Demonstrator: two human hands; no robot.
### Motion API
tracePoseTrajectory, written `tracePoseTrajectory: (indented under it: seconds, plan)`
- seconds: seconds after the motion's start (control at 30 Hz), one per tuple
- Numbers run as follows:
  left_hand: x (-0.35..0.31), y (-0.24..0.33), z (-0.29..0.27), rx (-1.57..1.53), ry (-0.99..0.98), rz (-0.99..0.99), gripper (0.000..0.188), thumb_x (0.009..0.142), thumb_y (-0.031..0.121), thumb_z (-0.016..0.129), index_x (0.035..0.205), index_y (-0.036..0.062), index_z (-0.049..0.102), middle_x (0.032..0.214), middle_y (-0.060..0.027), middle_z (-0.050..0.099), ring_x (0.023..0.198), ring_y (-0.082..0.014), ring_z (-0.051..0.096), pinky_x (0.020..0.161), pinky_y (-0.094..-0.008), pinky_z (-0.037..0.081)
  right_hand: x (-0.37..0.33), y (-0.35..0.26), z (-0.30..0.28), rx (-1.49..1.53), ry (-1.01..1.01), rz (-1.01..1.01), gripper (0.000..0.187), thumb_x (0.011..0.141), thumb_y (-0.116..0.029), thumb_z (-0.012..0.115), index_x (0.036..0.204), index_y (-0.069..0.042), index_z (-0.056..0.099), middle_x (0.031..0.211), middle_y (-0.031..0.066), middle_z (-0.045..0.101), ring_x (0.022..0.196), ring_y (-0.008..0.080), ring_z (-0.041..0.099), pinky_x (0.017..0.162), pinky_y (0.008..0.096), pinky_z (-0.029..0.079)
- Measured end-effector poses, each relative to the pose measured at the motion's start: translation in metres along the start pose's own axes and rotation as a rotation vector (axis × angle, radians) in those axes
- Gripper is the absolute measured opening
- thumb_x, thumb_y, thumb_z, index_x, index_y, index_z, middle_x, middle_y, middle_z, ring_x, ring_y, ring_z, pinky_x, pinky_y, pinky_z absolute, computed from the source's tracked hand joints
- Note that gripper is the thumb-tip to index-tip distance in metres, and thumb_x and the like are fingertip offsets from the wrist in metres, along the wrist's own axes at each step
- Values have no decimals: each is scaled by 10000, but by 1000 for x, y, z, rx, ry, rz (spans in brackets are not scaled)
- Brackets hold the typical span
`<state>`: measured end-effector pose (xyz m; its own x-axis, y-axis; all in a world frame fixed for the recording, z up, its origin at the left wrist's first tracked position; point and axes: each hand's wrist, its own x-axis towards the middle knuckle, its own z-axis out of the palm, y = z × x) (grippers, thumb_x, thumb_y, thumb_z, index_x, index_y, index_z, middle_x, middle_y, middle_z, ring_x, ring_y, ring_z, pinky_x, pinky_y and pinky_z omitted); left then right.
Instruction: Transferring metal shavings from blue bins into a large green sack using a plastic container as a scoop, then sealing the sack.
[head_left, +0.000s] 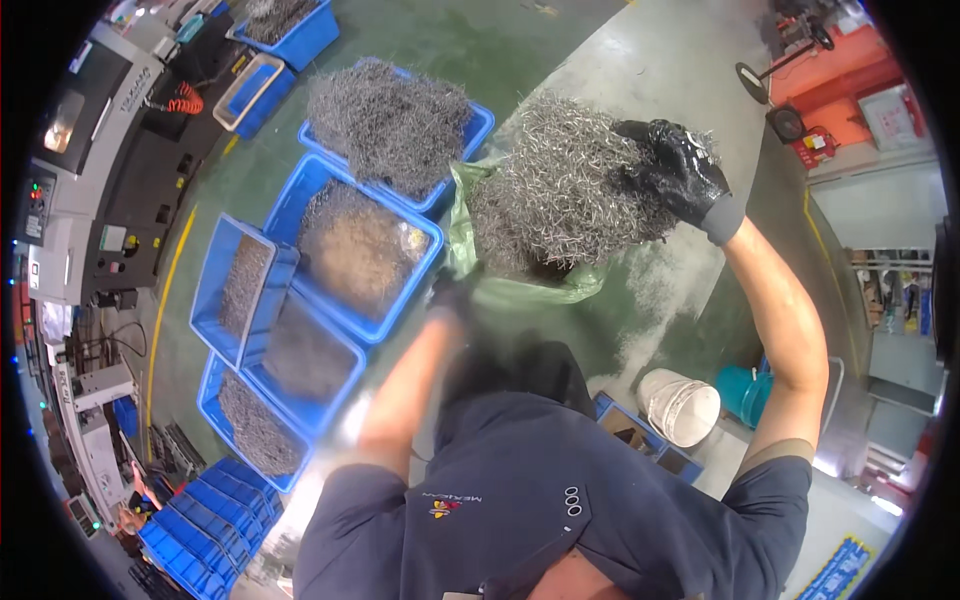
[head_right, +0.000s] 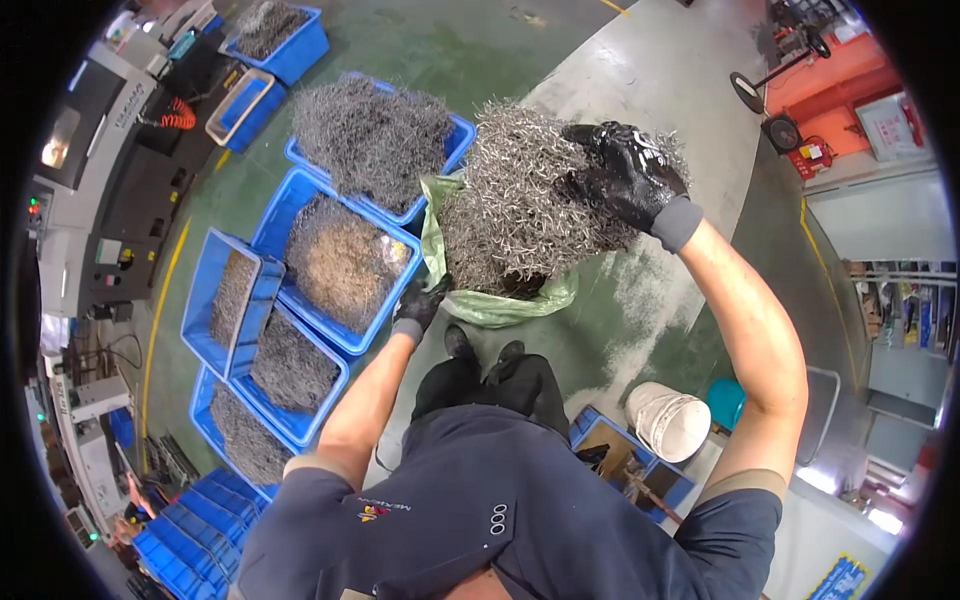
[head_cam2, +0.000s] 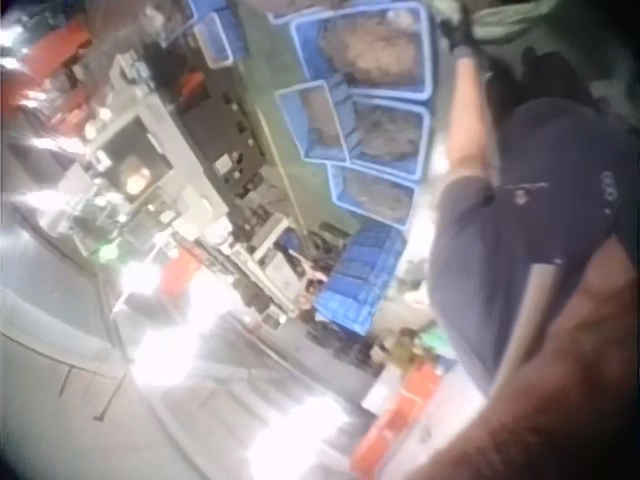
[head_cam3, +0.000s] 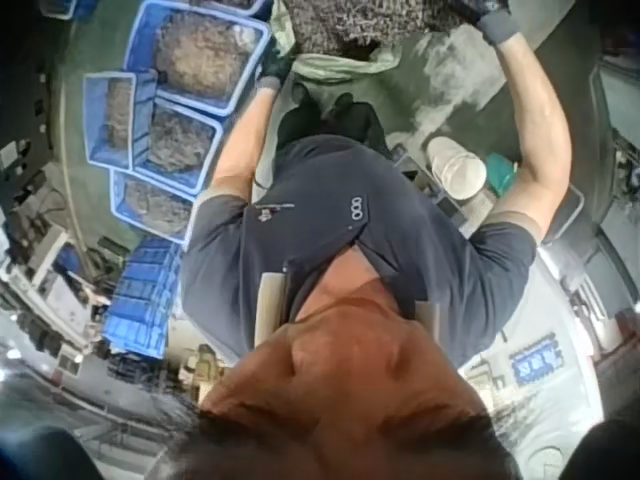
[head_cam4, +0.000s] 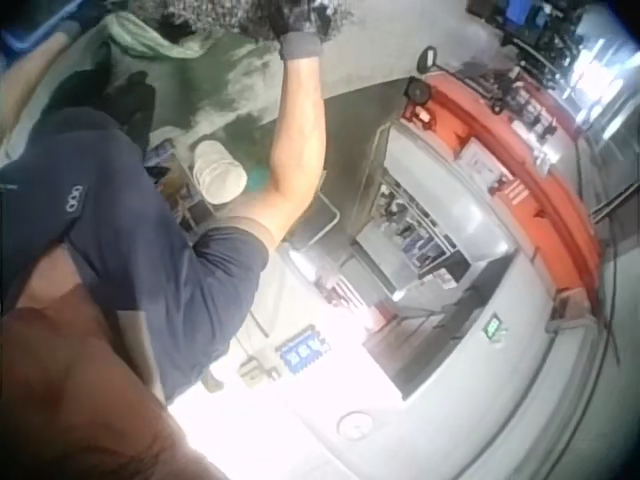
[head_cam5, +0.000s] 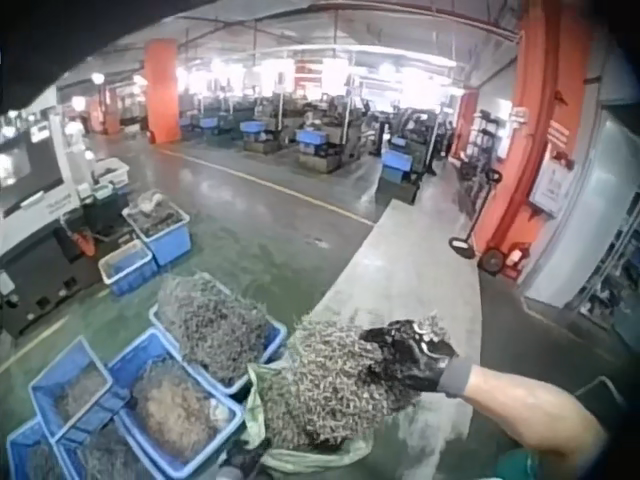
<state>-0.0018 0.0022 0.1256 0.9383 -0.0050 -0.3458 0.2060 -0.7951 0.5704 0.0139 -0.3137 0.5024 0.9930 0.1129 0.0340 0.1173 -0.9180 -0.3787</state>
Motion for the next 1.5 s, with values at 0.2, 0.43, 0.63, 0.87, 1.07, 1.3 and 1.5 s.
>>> tracePoseTrajectory:
  seconds: [0.2,0.43,0.63,0.87,1.07,1.3,1.5]
  plan:
    - [12,7,-5,80,-321,-195,516,798,533,530,1034,88,640,1084,-222,606,963,-395,583,829,-443,464,27,-9,46,-13,-238,-53,529,747,-322,708,1183,-58,565,1046,175,611,984,342,576,848,406,459]
    - [-41,-9,-6,-114,45,326,228,836,90,537,1052,84,608,840,-162,606,770,-325,601,662,-401,487,63,19,181,6,-508,-195,546,733,-349,691,1174,-52,567,1075,202,607,994,345,585,883,410,457]
    - [-60,-13,10,-930,215,-287,314,907,267,551,749,-2,590,602,-81,590,557,-181,590,558,-319,476,84,30,247,-168,-580,-265,344,728,-238,637,1006,-37,647,994,215,623,957,364,592,869,441,461]
    - [-68,-8,8,-710,319,20,300,890,275,558,851,-18,607,769,-151,637,699,-296,601,652,-391,481,92,42,240,-494,-718,-134,372,724,-134,587,1084,-50,634,1014,200,639,958,340,621,845,415,494]
    - [-14,17,-42,29,131,-190,661,817,548,498,1277,74,481,1187,-225,556,1066,-398,541,893,-437,445,82,-9,215,-158,-434,-404,848,738,-518,647,1433,-216,266,1448,234,249,1324,408,268,1090,467,228]
    - [63,-63,-11,-171,282,-94,353,811,288,518,1004,21,643,1087,-234,596,992,-369,577,895,-438,436,45,-14,270,-366,-518,-596,778,763,-337,631,1440,-234,263,1471,210,219,1358,392,201,1119,481,136]
    - [22,4,0,-483,216,178,378,682,90,601,1057,55,641,944,-216,634,869,-332,618,776,-438,491,57,5,352,-289,-479,-591,593,789,-175,530,1362,-267,406,1448,162,304,1338,364,268,1103,480,197]
